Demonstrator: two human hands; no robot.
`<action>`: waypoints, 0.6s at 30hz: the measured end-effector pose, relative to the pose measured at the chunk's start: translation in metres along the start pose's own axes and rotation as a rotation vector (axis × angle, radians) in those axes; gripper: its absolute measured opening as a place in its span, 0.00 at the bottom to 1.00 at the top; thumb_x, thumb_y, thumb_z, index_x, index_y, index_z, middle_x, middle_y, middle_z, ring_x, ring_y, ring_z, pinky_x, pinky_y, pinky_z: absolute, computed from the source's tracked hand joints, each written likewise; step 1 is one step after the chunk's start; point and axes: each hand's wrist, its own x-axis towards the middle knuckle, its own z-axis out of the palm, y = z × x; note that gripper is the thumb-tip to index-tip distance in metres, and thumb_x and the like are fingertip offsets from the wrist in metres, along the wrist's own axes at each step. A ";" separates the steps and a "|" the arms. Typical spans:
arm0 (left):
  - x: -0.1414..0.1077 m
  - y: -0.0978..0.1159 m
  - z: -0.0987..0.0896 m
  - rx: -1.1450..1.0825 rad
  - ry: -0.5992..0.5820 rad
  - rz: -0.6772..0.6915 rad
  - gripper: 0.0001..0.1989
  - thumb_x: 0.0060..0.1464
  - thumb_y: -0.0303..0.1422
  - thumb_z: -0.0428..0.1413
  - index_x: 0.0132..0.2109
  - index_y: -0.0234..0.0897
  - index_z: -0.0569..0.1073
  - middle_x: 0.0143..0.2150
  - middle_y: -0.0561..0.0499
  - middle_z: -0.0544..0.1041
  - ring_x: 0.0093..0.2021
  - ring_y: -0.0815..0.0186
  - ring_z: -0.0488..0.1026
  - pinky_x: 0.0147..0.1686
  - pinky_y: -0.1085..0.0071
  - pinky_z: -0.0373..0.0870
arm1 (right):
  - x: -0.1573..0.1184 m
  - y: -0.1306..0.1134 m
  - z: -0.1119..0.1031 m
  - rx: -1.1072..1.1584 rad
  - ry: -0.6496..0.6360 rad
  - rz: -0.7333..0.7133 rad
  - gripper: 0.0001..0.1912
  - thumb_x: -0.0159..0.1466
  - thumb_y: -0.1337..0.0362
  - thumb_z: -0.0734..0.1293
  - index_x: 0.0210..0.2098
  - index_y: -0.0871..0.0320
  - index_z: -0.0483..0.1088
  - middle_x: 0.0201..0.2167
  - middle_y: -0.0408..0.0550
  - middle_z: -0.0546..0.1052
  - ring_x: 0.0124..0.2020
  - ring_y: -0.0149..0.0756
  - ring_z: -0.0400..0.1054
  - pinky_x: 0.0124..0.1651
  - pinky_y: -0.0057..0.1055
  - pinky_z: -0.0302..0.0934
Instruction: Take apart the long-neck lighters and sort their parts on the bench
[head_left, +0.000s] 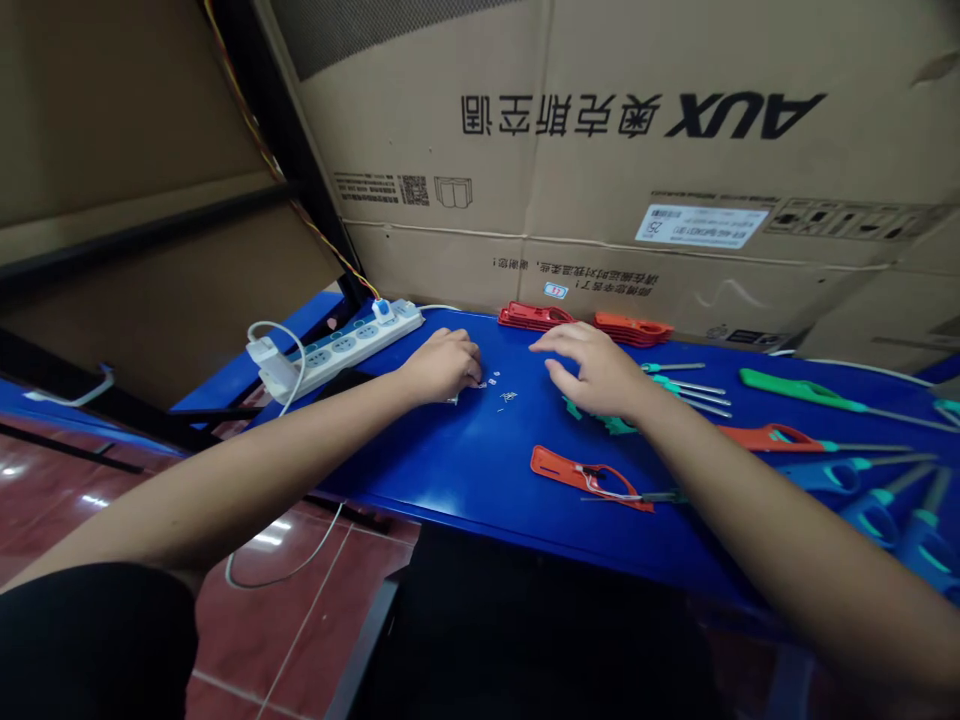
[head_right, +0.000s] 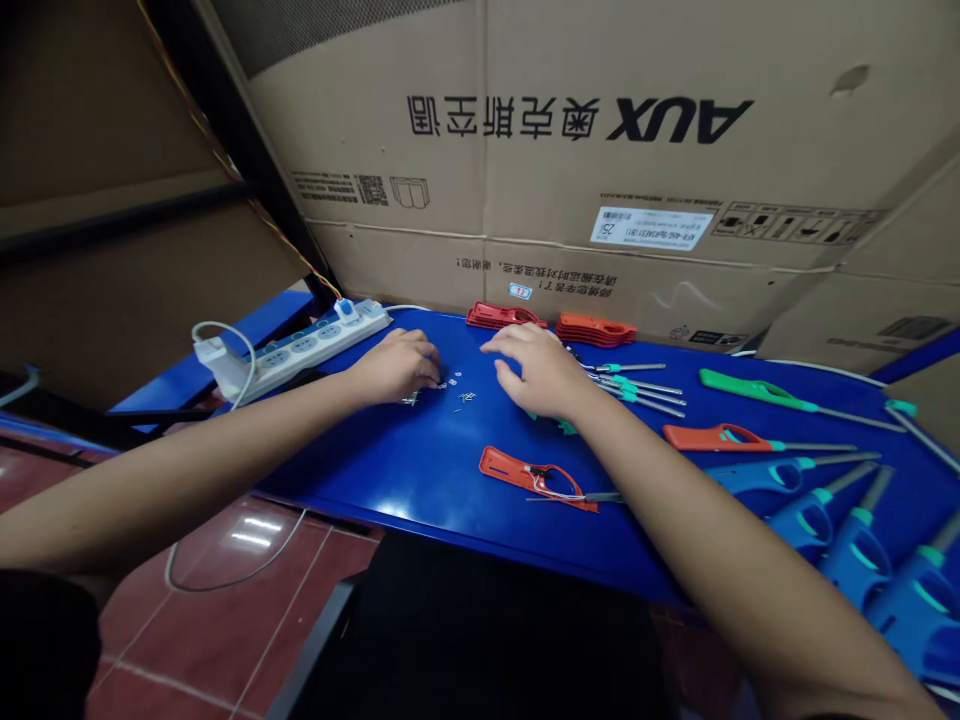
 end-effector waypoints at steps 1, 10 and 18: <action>0.003 0.000 -0.001 0.001 -0.007 0.004 0.07 0.60 0.33 0.59 0.39 0.45 0.83 0.44 0.48 0.80 0.47 0.56 0.68 0.43 0.63 0.57 | -0.008 -0.003 -0.008 -0.003 0.030 0.011 0.17 0.64 0.67 0.62 0.50 0.57 0.76 0.50 0.53 0.78 0.52 0.48 0.70 0.57 0.51 0.63; 0.023 0.003 -0.004 0.020 -0.039 -0.002 0.12 0.61 0.37 0.57 0.49 0.41 0.80 0.47 0.45 0.79 0.48 0.56 0.71 0.47 0.63 0.63 | -0.084 -0.026 -0.062 0.008 0.090 0.196 0.14 0.68 0.60 0.61 0.48 0.49 0.76 0.46 0.49 0.80 0.49 0.46 0.73 0.54 0.48 0.66; 0.018 0.082 -0.022 -0.350 0.052 0.198 0.20 0.64 0.44 0.54 0.56 0.37 0.76 0.53 0.44 0.78 0.53 0.57 0.73 0.56 0.60 0.66 | -0.174 -0.028 -0.053 0.074 -0.160 0.339 0.14 0.67 0.59 0.65 0.51 0.49 0.75 0.48 0.50 0.77 0.49 0.43 0.72 0.51 0.44 0.70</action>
